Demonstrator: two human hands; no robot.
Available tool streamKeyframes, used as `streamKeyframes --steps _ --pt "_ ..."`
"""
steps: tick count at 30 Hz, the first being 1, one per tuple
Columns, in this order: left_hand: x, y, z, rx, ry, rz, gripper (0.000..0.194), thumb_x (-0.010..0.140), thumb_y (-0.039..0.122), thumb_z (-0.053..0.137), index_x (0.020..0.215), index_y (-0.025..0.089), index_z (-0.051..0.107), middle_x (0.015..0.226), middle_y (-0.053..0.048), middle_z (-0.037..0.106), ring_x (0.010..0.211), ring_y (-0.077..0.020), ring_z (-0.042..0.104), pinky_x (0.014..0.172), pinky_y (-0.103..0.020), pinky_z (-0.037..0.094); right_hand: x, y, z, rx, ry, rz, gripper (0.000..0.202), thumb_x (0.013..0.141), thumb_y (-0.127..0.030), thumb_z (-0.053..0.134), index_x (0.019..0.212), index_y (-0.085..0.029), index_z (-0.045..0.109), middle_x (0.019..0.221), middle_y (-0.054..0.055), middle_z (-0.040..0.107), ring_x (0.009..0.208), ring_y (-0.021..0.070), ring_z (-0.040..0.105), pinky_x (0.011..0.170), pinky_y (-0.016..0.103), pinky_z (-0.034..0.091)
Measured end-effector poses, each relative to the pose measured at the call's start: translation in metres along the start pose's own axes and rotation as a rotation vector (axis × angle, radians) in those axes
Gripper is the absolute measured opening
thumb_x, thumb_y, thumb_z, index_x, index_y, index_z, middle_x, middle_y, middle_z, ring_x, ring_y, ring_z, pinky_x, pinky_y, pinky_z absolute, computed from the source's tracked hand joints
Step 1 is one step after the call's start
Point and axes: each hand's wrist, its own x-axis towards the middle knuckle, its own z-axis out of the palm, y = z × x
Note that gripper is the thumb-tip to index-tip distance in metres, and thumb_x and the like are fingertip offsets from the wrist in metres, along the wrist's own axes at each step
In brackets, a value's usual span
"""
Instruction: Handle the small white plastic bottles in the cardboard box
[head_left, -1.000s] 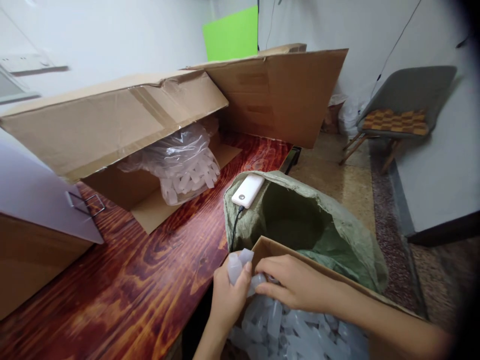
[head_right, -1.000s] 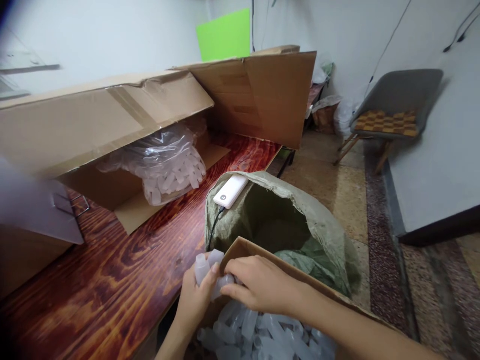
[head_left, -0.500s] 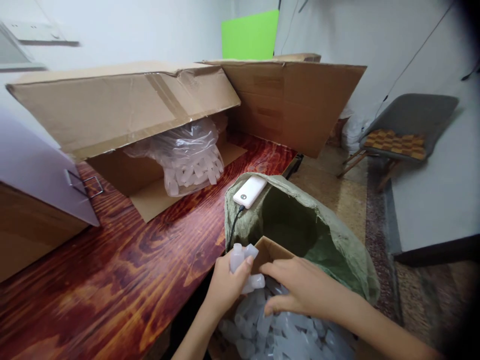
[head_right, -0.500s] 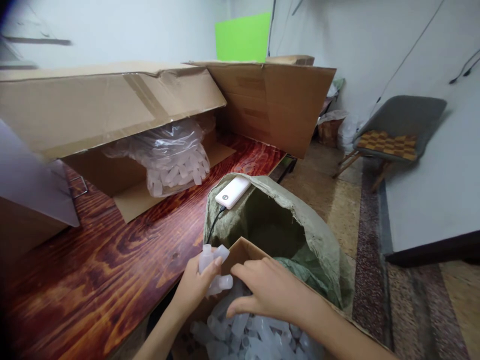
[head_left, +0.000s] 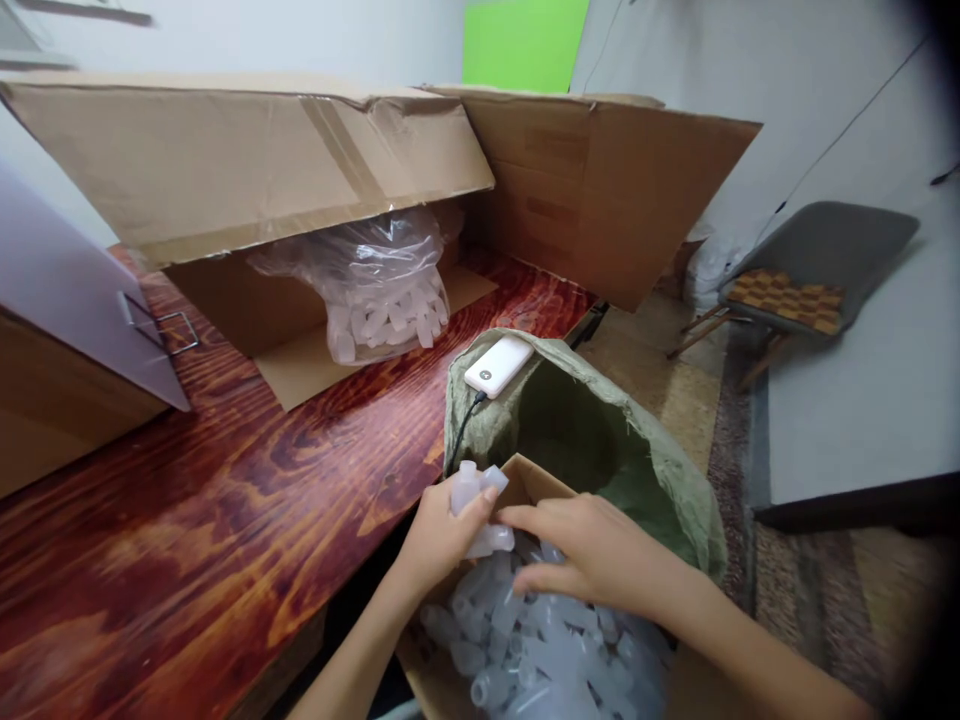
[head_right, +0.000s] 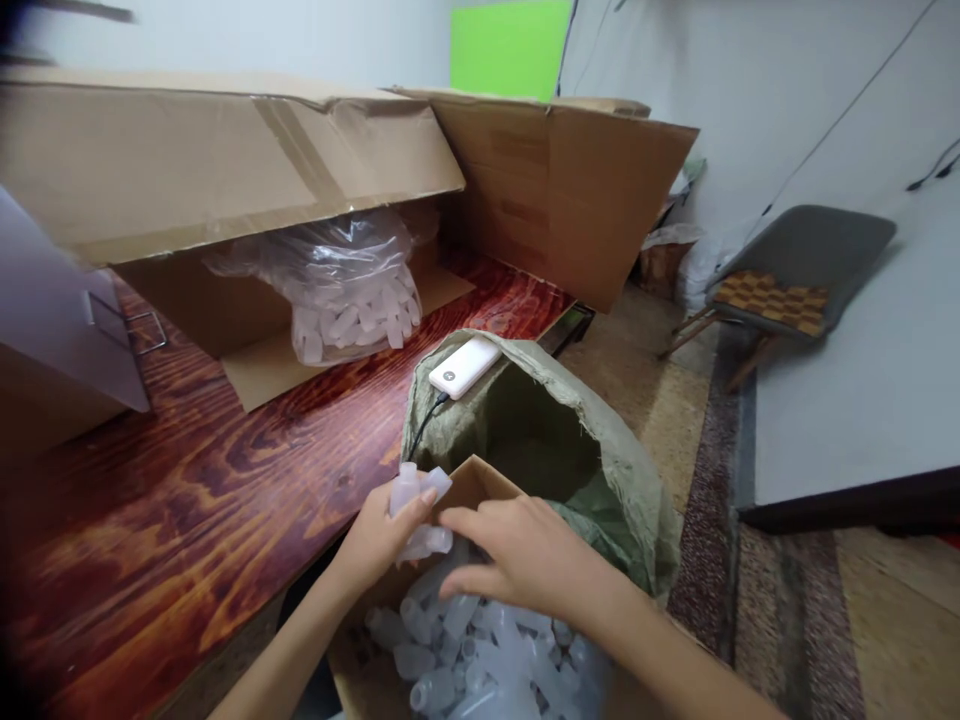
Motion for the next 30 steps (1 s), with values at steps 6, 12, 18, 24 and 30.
streamKeyframes --steps 6,12,18,24,30 --pt "-0.001 0.0 -0.001 -0.004 0.004 0.005 0.043 0.082 0.059 0.052 0.074 0.016 0.054 0.058 0.003 0.051 0.043 -0.0109 0.048 0.037 -0.021 0.037 0.001 -0.002 0.006 0.003 0.103 -0.093 0.034 0.096 -0.037 0.048 0.124 -0.02 0.054 0.105 0.007 0.069 0.097 0.0218 0.065 0.081 0.031 0.044" --pt "0.0 0.0 -0.001 0.03 -0.001 0.07 0.04 0.082 0.054 0.056 0.077 0.014 0.059 0.06 0.002 0.05 0.052 -0.0115 0.048 0.046 -0.021 0.038 0.007 -0.005 0.019 0.083 0.165 0.007 0.03 0.098 -0.039 0.042 0.091 -0.017 0.062 0.083 0.004 0.068 0.078 0.0186 0.064 0.068 0.029 0.041" --pt "0.001 -0.001 -0.001 0.074 0.012 0.116 0.035 0.086 0.047 0.052 0.073 0.015 0.055 0.062 0.003 0.046 0.057 -0.0108 0.042 0.052 -0.022 0.033 0.007 -0.005 0.021 0.165 0.177 -0.054 0.03 0.09 -0.039 0.059 0.114 -0.021 0.057 0.099 0.003 0.068 0.089 0.0185 0.063 0.074 0.028 0.041" --pt "0.0 -0.003 0.0 0.12 -0.001 0.167 0.029 0.086 0.04 0.053 0.068 0.017 0.05 0.063 0.004 0.046 0.06 -0.011 0.04 0.055 -0.023 0.031 0.009 -0.006 0.02 0.185 0.178 0.091 0.02 0.092 -0.038 0.055 0.087 -0.019 0.06 0.08 0.001 0.065 0.074 0.0168 0.06 0.065 0.028 0.04" --pt "0.001 -0.003 -0.002 0.094 -0.002 0.142 0.029 0.086 0.041 0.051 0.068 0.018 0.048 0.062 0.004 0.044 0.058 -0.0109 0.04 0.053 -0.022 0.03 0.01 -0.006 0.023 0.159 0.142 0.042 0.023 0.097 -0.034 0.045 0.087 -0.019 0.059 0.082 0.003 0.066 0.079 0.0186 0.062 0.069 0.029 0.04"
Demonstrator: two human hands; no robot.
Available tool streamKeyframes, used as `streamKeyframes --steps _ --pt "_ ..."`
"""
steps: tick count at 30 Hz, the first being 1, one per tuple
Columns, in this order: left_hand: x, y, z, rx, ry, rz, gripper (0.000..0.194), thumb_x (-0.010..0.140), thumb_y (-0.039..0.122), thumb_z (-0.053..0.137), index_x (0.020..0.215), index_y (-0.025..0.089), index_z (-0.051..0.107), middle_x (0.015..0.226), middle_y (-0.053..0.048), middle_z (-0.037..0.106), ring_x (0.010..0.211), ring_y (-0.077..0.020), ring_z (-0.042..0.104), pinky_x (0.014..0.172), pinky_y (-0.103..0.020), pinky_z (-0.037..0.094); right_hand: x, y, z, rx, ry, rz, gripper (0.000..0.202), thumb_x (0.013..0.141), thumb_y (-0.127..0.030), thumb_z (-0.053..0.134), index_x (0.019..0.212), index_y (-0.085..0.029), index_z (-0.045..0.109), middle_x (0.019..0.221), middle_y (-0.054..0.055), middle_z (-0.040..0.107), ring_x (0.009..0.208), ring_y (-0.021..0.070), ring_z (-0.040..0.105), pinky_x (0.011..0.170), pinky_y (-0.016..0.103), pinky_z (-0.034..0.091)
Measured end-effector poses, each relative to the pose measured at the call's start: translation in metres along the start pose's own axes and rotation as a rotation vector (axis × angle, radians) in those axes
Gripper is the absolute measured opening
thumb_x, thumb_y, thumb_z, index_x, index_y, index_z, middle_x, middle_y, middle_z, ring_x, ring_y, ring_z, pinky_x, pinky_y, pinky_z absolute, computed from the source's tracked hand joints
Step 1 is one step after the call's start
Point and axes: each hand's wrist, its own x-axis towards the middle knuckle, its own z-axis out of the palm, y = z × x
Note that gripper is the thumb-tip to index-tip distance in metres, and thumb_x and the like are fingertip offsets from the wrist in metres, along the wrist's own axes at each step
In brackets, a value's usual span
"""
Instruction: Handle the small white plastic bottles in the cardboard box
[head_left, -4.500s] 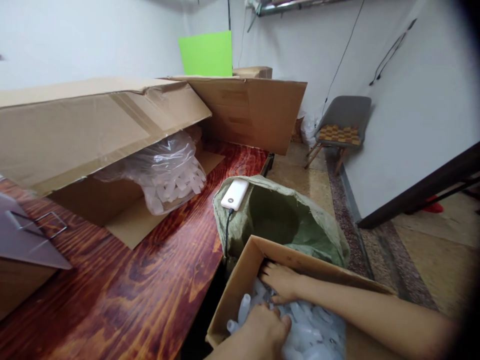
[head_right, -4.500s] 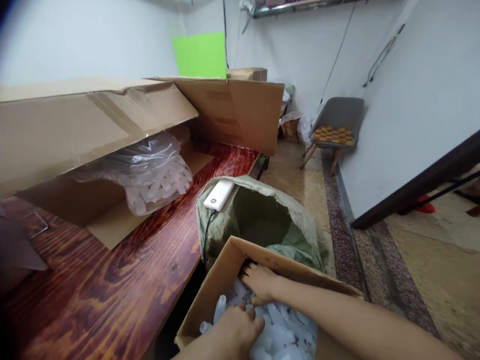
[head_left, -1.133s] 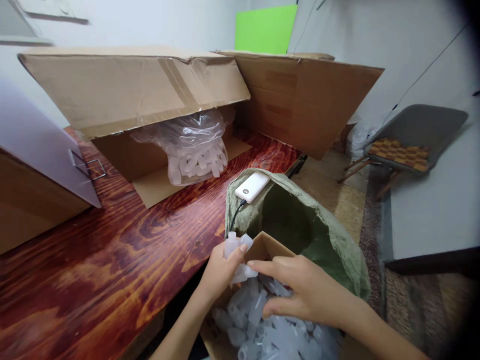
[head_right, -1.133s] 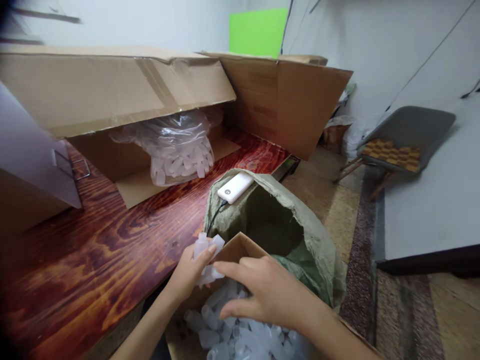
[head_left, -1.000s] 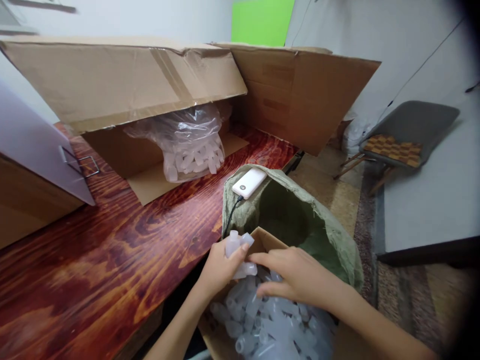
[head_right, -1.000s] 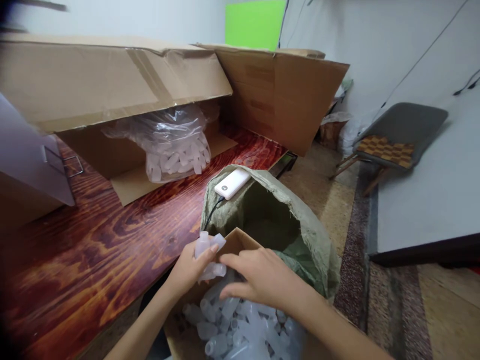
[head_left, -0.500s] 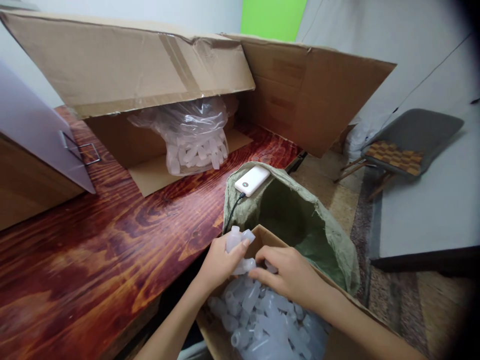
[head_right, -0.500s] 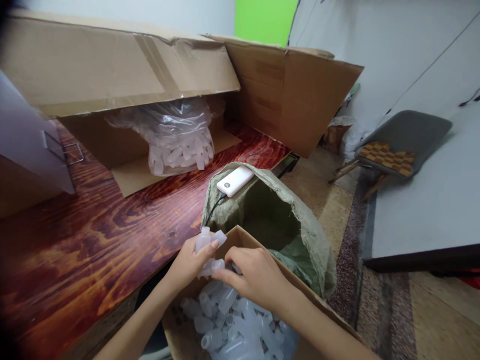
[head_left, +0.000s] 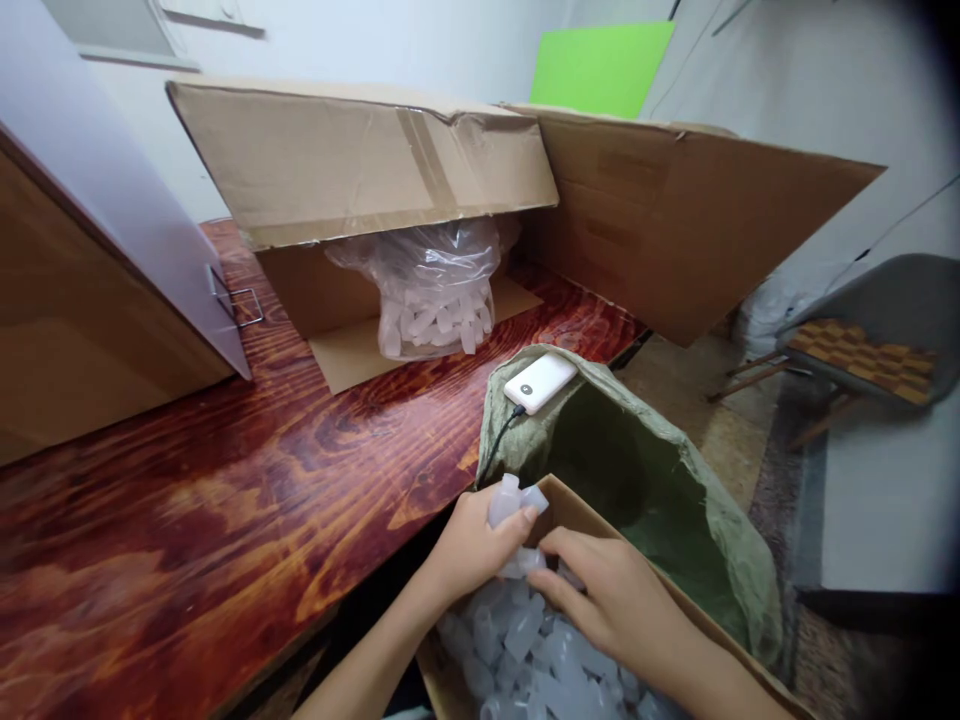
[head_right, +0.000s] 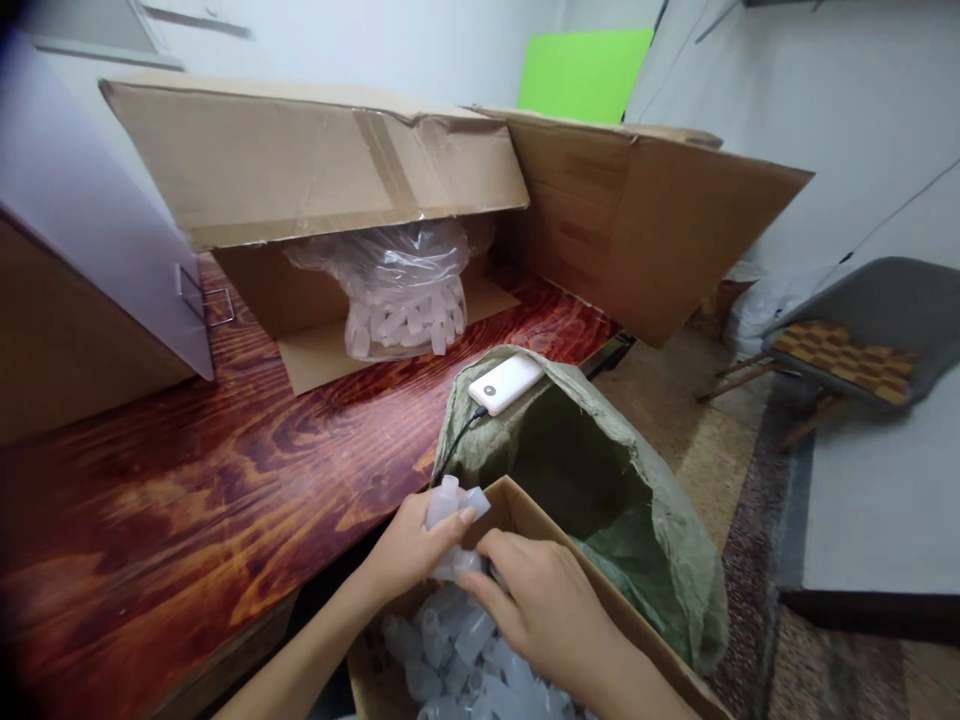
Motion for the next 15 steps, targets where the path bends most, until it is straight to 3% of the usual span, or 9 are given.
streamKeyframes --steps 2,5,7,15 --pt "0.0 0.0 -0.001 -0.009 -0.005 -0.007 0.029 0.086 0.042 0.05 0.07 0.018 0.049 0.063 0.004 0.044 0.058 -0.0113 0.041 0.053 -0.022 0.031 0.0 0.0 0.002 0.023 0.034 0.067 0.027 0.094 -0.041 0.05 0.079 -0.019 0.058 0.074 0.001 0.063 0.07 0.0172 0.06 0.064 0.028 0.039" --pt "0.0 -0.001 -0.001 -0.02 -0.013 -0.014 0.031 0.086 0.045 0.049 0.072 0.018 0.052 0.064 0.003 0.045 0.059 -0.012 0.042 0.054 -0.023 0.032 -0.001 0.001 0.005 0.018 0.021 -0.026 0.022 0.089 -0.038 0.06 0.104 -0.022 0.06 0.086 0.002 0.066 0.079 0.0188 0.062 0.068 0.028 0.041" --pt "0.0 -0.002 -0.002 -0.02 -0.014 -0.014 0.031 0.086 0.045 0.05 0.071 0.018 0.051 0.064 0.003 0.045 0.059 -0.0118 0.041 0.054 -0.023 0.031 -0.002 0.001 0.006 -0.021 0.011 -0.087 0.023 0.093 -0.035 0.052 0.112 -0.022 0.058 0.09 0.004 0.067 0.082 0.0198 0.062 0.071 0.029 0.042" --pt "-0.002 -0.005 -0.001 -0.009 0.042 0.035 0.027 0.084 0.038 0.055 0.067 0.017 0.051 0.062 0.004 0.046 0.059 -0.011 0.04 0.055 -0.023 0.031 0.001 -0.006 0.018 0.055 -0.002 0.06 0.022 0.097 -0.036 0.041 0.101 -0.02 0.056 0.086 0.005 0.067 0.081 0.0204 0.064 0.07 0.029 0.042"
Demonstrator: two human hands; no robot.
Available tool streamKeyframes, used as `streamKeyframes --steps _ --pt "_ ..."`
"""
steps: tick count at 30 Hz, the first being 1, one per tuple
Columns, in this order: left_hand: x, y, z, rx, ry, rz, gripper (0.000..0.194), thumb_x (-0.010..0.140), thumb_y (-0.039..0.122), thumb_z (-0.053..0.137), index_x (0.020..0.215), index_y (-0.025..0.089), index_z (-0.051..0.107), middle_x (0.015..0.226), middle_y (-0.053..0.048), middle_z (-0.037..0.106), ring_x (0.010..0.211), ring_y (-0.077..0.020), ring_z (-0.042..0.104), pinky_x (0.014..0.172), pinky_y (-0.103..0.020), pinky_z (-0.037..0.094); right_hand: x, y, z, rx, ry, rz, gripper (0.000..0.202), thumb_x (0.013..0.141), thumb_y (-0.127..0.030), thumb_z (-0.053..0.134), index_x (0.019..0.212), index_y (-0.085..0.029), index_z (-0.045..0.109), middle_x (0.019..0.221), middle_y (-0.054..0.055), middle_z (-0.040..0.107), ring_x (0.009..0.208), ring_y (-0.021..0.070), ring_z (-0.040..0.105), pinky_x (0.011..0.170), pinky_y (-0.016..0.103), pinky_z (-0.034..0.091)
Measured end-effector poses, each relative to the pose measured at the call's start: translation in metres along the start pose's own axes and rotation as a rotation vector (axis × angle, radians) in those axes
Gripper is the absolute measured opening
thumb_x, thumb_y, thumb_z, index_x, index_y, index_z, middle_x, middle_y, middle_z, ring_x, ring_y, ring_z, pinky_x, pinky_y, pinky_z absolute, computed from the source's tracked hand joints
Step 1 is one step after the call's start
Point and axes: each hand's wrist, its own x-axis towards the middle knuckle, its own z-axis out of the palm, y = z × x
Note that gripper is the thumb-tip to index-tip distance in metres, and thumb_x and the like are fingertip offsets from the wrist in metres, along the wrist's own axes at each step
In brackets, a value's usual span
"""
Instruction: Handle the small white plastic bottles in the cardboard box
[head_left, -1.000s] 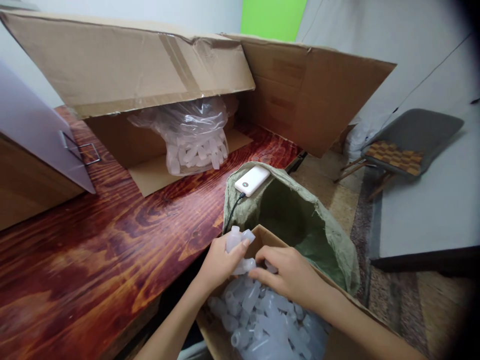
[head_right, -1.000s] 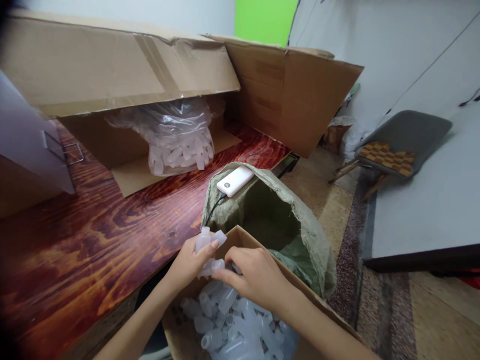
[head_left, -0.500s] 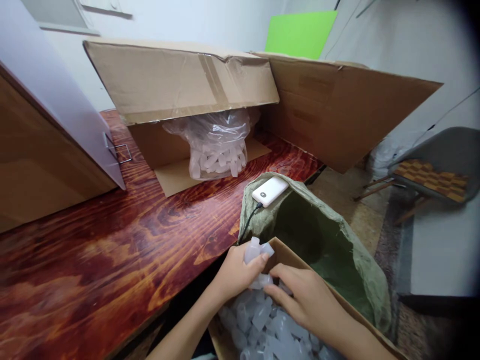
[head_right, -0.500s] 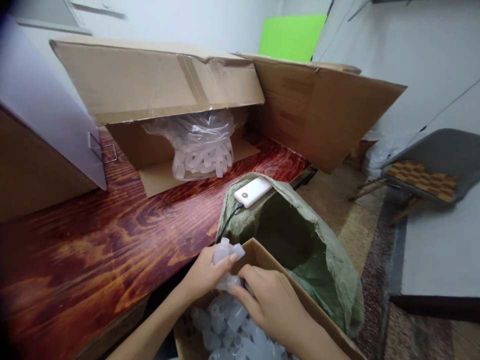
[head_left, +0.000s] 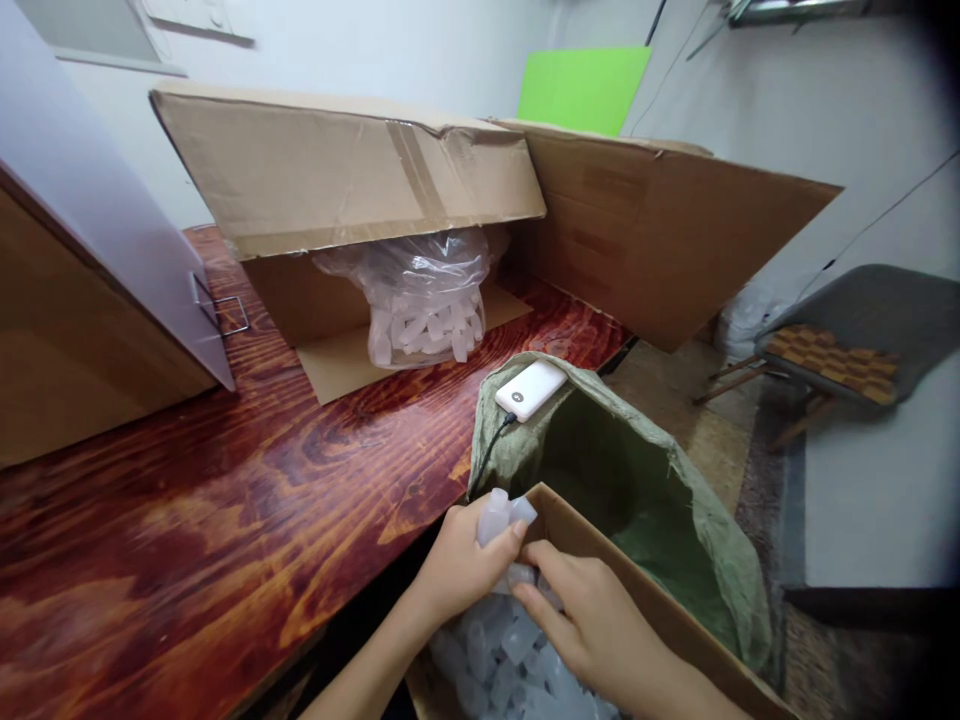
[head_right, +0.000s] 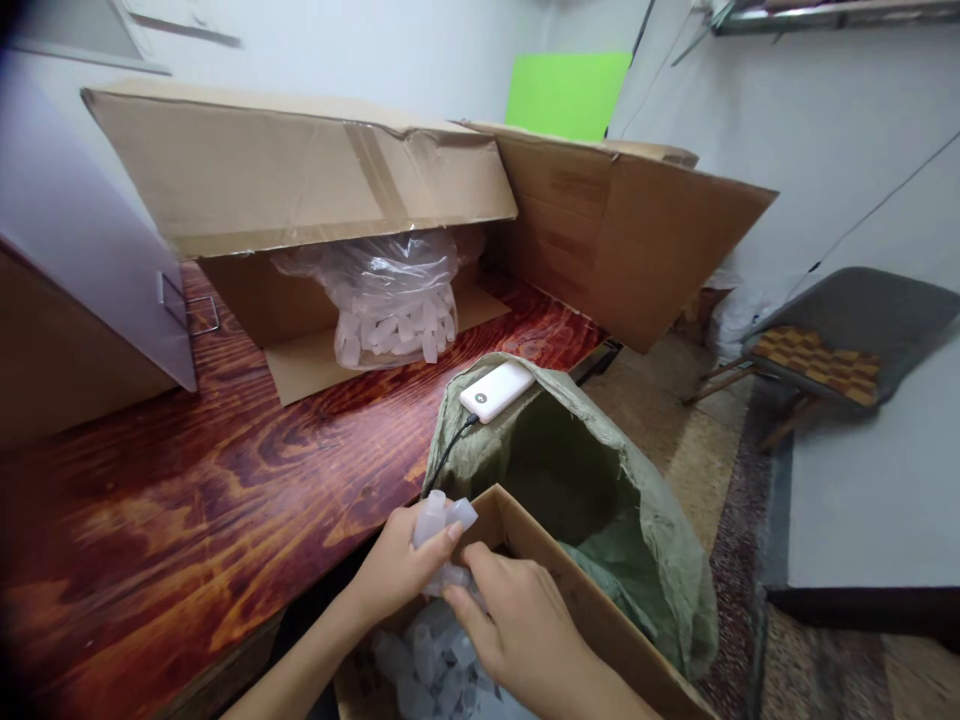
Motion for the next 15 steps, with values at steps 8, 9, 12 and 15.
streamKeyframes --steps 8,9,12,15 --pt "-0.002 -0.01 0.001 -0.207 0.211 -0.041 0.032 0.084 0.047 0.055 0.074 0.016 0.057 0.061 0.001 0.056 0.056 -0.0137 0.052 0.057 -0.025 0.041 0.005 -0.011 -0.006 0.093 -0.024 0.082 0.037 0.097 -0.043 0.036 0.072 -0.02 0.049 0.066 -0.001 0.056 0.063 0.0148 0.056 0.058 0.026 0.034" --pt "0.0 -0.012 0.0 -0.252 0.24 -0.061 0.036 0.085 0.05 0.052 0.073 0.016 0.055 0.058 0.001 0.056 0.053 -0.0137 0.052 0.054 -0.025 0.041 0.005 -0.011 -0.013 0.104 -0.031 0.07 0.037 0.097 -0.044 0.037 0.072 -0.02 0.051 0.066 -0.001 0.056 0.063 0.0145 0.056 0.058 0.026 0.034" --pt "0.004 -0.018 -0.001 -0.341 0.316 -0.094 0.041 0.086 0.056 0.047 0.079 0.016 0.054 0.063 -0.002 0.061 0.052 -0.0149 0.056 0.051 -0.026 0.044 0.007 0.001 -0.038 0.066 0.137 0.166 0.035 0.095 -0.048 0.038 0.087 -0.021 0.059 0.077 0.002 0.063 0.07 0.0178 0.06 0.065 0.029 0.039" --pt "0.004 -0.017 -0.001 -0.3 0.319 -0.094 0.039 0.082 0.052 0.055 0.089 0.014 0.057 0.072 -0.005 0.065 0.061 -0.0165 0.06 0.059 -0.028 0.048 0.011 0.027 -0.057 -0.11 0.405 0.431 0.049 0.09 -0.051 0.042 0.127 -0.019 0.05 0.103 0.012 0.065 0.089 0.0295 0.062 0.078 0.041 0.042"
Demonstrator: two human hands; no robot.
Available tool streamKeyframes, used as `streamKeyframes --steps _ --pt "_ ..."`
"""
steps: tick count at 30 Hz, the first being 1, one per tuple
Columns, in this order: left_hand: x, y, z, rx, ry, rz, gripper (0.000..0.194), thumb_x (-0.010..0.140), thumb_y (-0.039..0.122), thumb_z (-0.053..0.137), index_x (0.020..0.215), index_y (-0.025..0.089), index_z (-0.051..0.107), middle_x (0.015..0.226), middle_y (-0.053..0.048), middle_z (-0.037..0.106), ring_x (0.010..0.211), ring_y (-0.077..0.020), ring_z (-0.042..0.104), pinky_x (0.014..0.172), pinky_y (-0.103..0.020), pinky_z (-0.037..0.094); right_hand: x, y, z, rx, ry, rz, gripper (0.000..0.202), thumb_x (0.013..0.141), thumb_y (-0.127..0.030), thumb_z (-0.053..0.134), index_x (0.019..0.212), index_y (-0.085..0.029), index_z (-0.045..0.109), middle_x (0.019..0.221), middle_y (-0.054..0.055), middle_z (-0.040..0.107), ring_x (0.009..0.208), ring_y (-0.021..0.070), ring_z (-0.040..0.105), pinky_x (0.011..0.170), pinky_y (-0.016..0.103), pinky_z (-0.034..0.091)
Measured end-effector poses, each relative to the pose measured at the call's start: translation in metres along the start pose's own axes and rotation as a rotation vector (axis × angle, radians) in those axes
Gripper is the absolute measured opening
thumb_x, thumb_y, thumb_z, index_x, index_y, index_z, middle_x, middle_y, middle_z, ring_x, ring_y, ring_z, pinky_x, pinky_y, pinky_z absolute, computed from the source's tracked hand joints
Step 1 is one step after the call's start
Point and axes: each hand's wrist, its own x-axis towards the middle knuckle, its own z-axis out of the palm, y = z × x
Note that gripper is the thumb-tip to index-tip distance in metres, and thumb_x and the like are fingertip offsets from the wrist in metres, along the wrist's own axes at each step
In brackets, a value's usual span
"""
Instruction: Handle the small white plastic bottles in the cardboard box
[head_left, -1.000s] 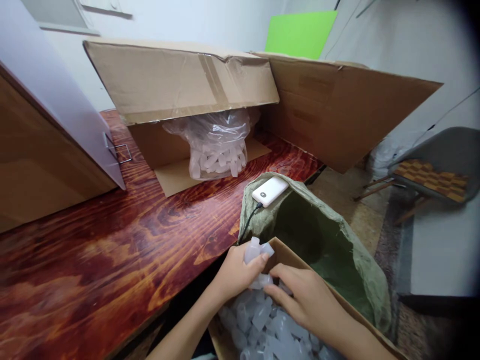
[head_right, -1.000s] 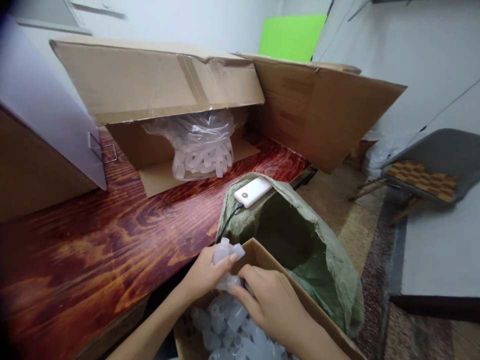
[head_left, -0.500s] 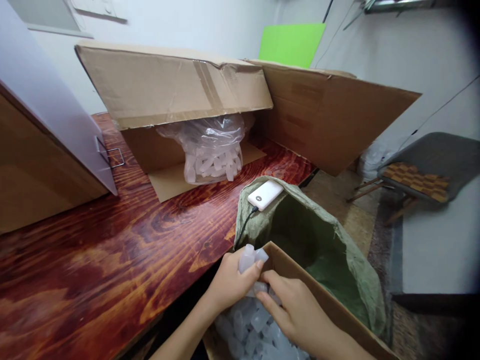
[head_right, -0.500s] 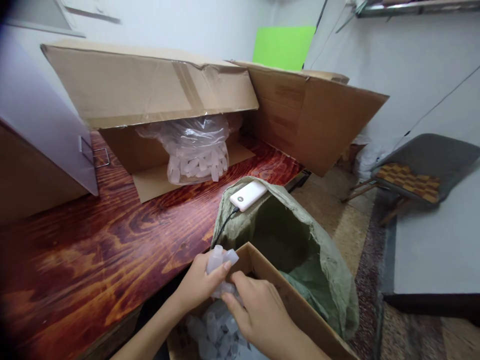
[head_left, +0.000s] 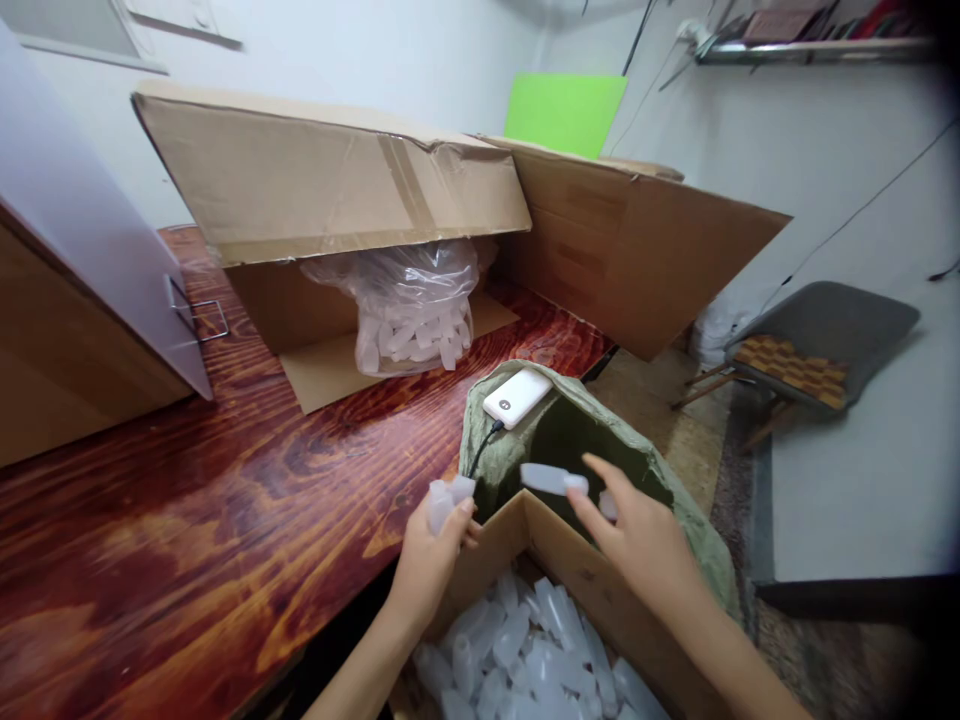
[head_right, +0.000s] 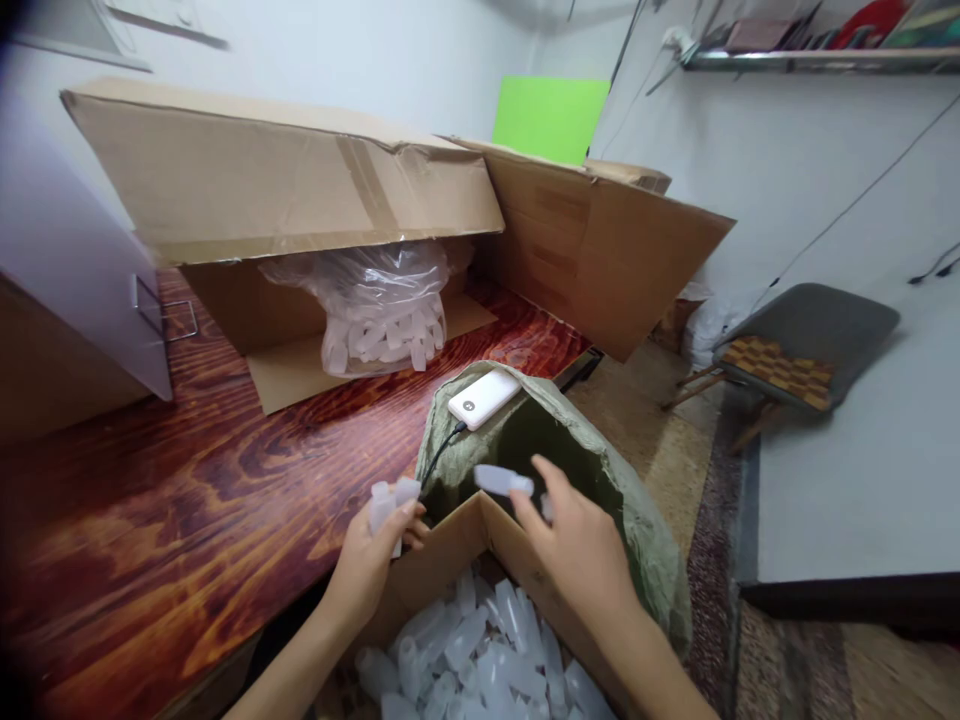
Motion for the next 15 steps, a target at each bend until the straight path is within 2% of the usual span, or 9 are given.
streamKeyframes --steps 1,3,7,9,12,15 --pt "-0.001 0.002 0.0 0.035 -0.016 0.008 0.037 0.082 0.05 0.057 0.09 0.014 0.059 0.074 -0.005 0.066 0.063 -0.0167 0.06 0.061 -0.028 0.048 0.005 0.007 -0.001 -0.017 0.025 0.045 0.055 0.091 -0.049 0.041 0.134 -0.015 0.042 0.108 0.016 0.063 0.094 0.032 0.061 0.081 0.044 0.042" --pt "-0.003 0.006 0.001 0.115 -0.06 0.036 0.033 0.083 0.046 0.059 0.089 0.014 0.062 0.077 -0.006 0.067 0.068 -0.0177 0.061 0.065 -0.029 0.048 0.009 0.016 -0.001 0.012 -0.004 0.076 0.053 0.092 -0.044 0.035 0.133 -0.01 0.038 0.105 0.018 0.063 0.094 0.0316 0.061 0.081 0.045 0.044" --pt "-0.008 0.012 0.005 0.252 -0.16 0.108 0.027 0.084 0.039 0.059 0.098 0.017 0.065 0.095 -0.007 0.07 0.086 -0.0212 0.063 0.077 -0.031 0.047 -0.001 0.008 0.005 0.127 -0.127 0.028 0.037 0.092 -0.046 0.038 0.108 -0.016 0.051 0.084 0.008 0.066 0.073 0.0218 0.062 0.067 0.034 0.05" --pt "-0.009 0.014 0.006 0.313 -0.203 0.141 0.024 0.085 0.036 0.059 0.1 0.018 0.065 0.096 -0.005 0.069 0.086 -0.0206 0.063 0.078 -0.03 0.047 -0.007 -0.002 0.008 0.19 -0.182 -0.04 0.034 0.091 -0.048 0.044 0.101 -0.018 0.058 0.087 0.005 0.067 0.075 0.0198 0.062 0.067 0.03 0.049" --pt "-0.009 0.015 0.007 0.4 -0.245 0.188 0.023 0.086 0.035 0.057 0.102 0.019 0.062 0.09 -0.002 0.068 0.079 -0.0185 0.062 0.073 -0.029 0.046 -0.011 -0.01 0.01 0.255 -0.175 -0.198 0.035 0.092 -0.041 0.047 0.115 -0.02 0.063 0.096 0.006 0.066 0.082 0.0186 0.061 0.072 0.03 0.048" --pt "-0.01 0.013 0.007 0.471 -0.288 0.256 0.021 0.088 0.035 0.055 0.101 0.019 0.061 0.092 -0.002 0.067 0.082 -0.0183 0.062 0.075 -0.029 0.046 -0.015 -0.01 0.011 0.266 -0.186 -0.372 0.04 0.097 -0.032 0.039 0.134 -0.022 0.052 0.097 0.006 0.061 0.086 0.0169 0.059 0.077 0.029 0.047"
